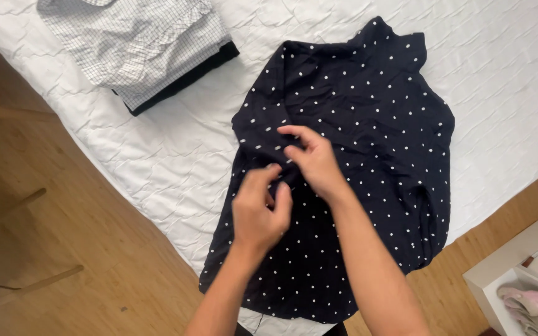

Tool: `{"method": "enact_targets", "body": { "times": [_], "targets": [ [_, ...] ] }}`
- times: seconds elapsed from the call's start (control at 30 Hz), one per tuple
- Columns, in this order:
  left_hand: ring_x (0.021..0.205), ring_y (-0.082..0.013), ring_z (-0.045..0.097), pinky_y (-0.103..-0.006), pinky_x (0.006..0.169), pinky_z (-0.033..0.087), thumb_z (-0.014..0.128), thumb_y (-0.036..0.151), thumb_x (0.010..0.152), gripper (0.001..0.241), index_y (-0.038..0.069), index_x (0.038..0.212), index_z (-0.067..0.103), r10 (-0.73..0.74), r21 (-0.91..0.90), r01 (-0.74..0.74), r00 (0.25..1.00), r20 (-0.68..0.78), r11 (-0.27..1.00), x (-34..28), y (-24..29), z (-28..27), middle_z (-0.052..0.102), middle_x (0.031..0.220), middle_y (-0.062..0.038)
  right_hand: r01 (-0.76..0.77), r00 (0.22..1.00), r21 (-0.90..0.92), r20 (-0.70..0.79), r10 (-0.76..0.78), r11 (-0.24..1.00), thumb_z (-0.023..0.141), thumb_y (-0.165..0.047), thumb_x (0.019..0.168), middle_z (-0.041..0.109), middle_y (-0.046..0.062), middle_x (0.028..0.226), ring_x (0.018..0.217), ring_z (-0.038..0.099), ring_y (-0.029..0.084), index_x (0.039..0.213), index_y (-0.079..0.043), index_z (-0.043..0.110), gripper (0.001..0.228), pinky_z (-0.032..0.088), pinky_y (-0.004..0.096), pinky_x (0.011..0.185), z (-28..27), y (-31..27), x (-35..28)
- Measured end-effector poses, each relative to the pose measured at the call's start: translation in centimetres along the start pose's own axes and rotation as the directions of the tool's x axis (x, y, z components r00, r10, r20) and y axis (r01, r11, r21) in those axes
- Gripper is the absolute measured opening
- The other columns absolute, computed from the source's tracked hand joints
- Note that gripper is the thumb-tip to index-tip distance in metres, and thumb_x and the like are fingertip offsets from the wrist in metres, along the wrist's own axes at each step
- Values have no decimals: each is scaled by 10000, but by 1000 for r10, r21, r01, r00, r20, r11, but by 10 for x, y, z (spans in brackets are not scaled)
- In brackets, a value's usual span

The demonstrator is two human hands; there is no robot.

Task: The person folds a black pair of pants, a black t-shirt, a checkered shirt, and a navy blue polka-dot shirt on a white bed. Each item is smoothed and folded into a compact rectangle and placed on the bed.

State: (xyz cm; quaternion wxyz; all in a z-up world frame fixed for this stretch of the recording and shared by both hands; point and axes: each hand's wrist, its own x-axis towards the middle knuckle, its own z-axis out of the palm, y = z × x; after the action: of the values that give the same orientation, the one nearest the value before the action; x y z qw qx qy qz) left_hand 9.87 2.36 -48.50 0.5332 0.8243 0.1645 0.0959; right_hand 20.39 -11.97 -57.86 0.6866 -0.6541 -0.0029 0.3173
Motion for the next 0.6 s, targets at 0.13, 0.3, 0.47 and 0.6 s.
{"method": "enact_targets", "body": {
  "times": [0.13,0.3,0.47,0.6],
  "targets": [
    [651,-238,617,-337,657,520,645,108,945,311,78,1252,688,-197,56,208,968,-153,977,44,-37,8,656,984,-80,63,993,-76,-92,-70,995,622,24,945,722,78,1184,1006,652,117,1407,31,629,461,537,271,895,-45,-29,0],
    [1020,-335,566,-461,857,458,762,143,783,646,23,1383,556,50,331,6,986,-160,944,82,-75,24,590,1098,-145,-149,971,-77,-198,132,986,692,-62,910,686,95,1131,996,665,134,1516,-100,303,721,562,279,876,-49,-41,-22],
    [944,-301,664,-446,793,507,679,86,828,458,120,1284,656,21,389,3,998,-57,921,97,-95,19,674,1038,-67,-178,973,-2,-147,176,984,745,-48,841,702,106,1058,917,663,129,1524,-108,335,800,549,283,833,-56,-34,-52],
    [849,-293,695,-423,705,537,599,13,870,353,147,1179,704,60,381,-32,996,-64,924,105,-102,10,706,1047,-73,-224,969,128,-75,235,966,752,-42,852,740,53,988,876,677,89,1490,-60,499,686,535,243,824,-90,-33,-70]
  ]
}}
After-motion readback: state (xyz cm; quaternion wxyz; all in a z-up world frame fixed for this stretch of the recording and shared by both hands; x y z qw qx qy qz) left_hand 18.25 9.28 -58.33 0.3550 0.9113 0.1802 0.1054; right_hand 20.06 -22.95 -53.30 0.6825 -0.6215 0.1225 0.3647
